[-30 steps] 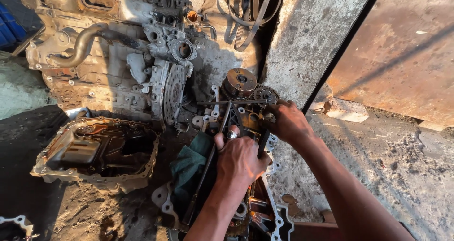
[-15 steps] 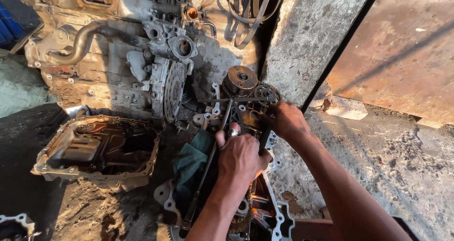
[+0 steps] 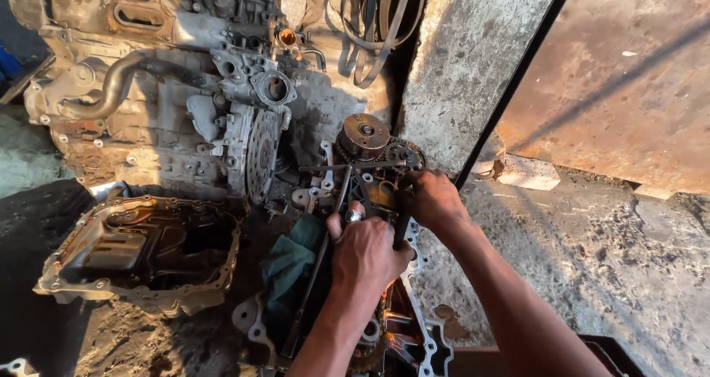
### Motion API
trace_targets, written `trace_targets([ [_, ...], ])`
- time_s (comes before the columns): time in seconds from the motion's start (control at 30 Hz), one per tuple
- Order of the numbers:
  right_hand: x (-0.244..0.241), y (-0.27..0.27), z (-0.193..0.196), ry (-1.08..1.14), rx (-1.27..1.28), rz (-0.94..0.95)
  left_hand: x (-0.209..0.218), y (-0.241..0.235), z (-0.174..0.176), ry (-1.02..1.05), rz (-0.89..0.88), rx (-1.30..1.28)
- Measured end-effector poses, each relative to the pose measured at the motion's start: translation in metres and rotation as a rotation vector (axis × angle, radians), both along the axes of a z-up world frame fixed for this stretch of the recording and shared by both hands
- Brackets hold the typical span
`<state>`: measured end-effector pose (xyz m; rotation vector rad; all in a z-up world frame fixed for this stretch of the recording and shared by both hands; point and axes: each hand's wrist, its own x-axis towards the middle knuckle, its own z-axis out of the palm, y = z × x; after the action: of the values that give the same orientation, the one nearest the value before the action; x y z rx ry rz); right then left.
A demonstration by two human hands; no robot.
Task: The person uses a T-handle wrench to tighten bolts on a disassembled engine block resting on the ground. They manipulate the timing chain and gears, occasionally using a green cloth to wipe components. The person also handles a metal tray containing various tools and small engine parts.
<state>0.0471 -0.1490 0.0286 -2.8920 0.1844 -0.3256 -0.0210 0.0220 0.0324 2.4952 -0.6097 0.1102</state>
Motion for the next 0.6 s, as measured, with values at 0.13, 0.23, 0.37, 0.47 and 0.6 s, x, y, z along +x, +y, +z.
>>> trace_targets([
  [0.13, -0.002, 0.001, -0.009, -0.016, 0.049, -0.064, 0.005, 0.002, -0.001, -0.013, -0.043, -0.001],
  [0.23, -0.013, -0.002, -0.002, -0.04, 0.15, -0.055, 0.008, -0.001, -0.002, -0.022, -0.08, -0.009],
  [0.37, -0.036, -0.006, -0.001, -0.13, 0.989, -0.239, 0.011, 0.006, 0.0, 0.005, -0.178, 0.01],
  [0.47, -0.106, 0.031, 0.049, -0.21, 1.664, -0.272, -0.003, 0.016, 0.014, 0.052, -0.212, 0.11],
  [0.6, -0.144, 0.032, 0.031, -0.076, 1.726, -0.146, -0.013, 0.017, 0.013, 0.107, -0.178, 0.196],
])
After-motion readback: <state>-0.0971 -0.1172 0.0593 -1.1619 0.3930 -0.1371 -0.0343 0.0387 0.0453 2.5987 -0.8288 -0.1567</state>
